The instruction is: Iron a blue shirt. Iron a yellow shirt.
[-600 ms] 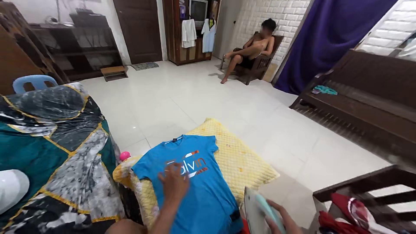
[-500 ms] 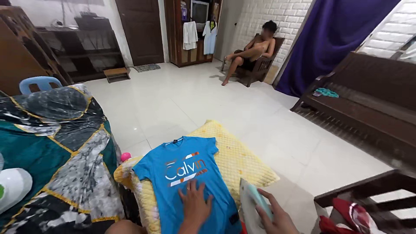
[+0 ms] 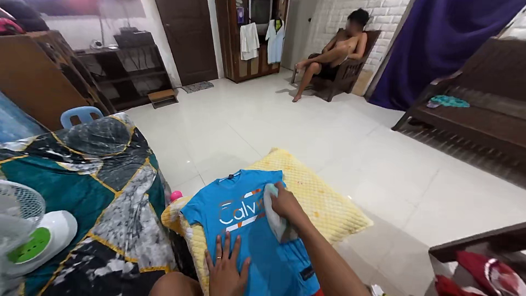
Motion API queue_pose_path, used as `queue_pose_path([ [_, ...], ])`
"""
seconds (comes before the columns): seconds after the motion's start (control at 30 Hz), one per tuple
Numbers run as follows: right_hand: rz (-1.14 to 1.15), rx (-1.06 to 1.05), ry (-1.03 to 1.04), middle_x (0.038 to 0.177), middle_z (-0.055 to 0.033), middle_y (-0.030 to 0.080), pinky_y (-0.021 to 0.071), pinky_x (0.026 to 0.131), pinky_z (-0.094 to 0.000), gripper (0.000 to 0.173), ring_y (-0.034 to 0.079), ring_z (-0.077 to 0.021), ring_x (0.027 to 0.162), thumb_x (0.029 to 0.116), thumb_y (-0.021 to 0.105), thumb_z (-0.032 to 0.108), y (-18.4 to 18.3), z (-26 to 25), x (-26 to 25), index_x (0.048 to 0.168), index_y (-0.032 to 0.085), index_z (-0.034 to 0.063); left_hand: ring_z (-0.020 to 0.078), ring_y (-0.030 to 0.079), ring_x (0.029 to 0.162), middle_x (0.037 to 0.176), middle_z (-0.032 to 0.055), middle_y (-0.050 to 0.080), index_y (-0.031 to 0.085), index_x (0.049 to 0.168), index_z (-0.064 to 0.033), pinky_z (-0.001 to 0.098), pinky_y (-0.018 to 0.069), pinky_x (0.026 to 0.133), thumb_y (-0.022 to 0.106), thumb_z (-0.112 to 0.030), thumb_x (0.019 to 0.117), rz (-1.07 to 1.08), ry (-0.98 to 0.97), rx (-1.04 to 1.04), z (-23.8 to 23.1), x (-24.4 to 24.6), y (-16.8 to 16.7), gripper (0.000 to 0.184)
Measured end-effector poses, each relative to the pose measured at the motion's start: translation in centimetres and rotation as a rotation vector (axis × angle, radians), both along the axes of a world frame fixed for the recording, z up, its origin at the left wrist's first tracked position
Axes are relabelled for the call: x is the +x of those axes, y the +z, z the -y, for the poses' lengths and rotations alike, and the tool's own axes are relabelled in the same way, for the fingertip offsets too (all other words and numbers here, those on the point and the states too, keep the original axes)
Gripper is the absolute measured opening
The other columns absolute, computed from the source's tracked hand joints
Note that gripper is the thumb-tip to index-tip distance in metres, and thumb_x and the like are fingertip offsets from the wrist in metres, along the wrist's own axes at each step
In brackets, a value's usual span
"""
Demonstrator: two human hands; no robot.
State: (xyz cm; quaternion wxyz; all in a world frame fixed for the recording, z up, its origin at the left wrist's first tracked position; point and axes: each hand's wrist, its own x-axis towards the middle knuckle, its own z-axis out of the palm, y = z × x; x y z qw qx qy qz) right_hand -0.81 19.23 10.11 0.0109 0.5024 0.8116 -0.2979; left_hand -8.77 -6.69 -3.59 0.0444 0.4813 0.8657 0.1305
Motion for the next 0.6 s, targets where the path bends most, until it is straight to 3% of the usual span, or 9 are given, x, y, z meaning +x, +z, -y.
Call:
queue_pose_path([
  [0.13,0.026,0.025,-0.055,0.12,-0.0225,0.068,0.0566,0.091,-0.0595,0.062,0.069,-0.0399,0.11,0.1019,0.055,0.028,-0.1,-1.9,-3.4,0.158,0.031,0.0132,0.0406,0.014,0.158,0.172,0.0036,0.022,0.04,0.159,-0.034,0.0771,0.0091,0.117,0.031,-0.072,0.0981,-0.007,0.018,-0.022,-0.1,0.0,0.1,0.072],
  [0.37,0.101,0.018,-0.146,0.114,-0.0206,0.071,0.0581,0.086,-0.0576,0.061,0.071,-0.0394,0.105,0.103,0.051,0.027,0.6,3.5,-1.1,0.158,0.029,0.0125,0.0413,0.014,0.158,0.171,0.006,0.023,0.041,0.159,-0.0315,0.0771,0.0083,0.117,0.035,-0.07,0.0986,0.01,0.014,-0.03,0.0,0.2,0.2,0.072],
  [0.6,0.025,0.041,-0.215,0.123,-0.0243,0.067,0.0569,0.089,-0.0603,0.077,0.069,-0.0407,0.111,0.0921,0.061,0.018,0.9,-3.4,-4.7,0.16,0.025,0.0088,0.0403,0.013,0.158,0.172,0.0045,0.022,0.039,0.16,-0.0337,0.0766,0.009,0.117,0.029,-0.073,0.0983,-0.031,0.008,-0.026,-0.1,0.1,-0.1,0.073],
])
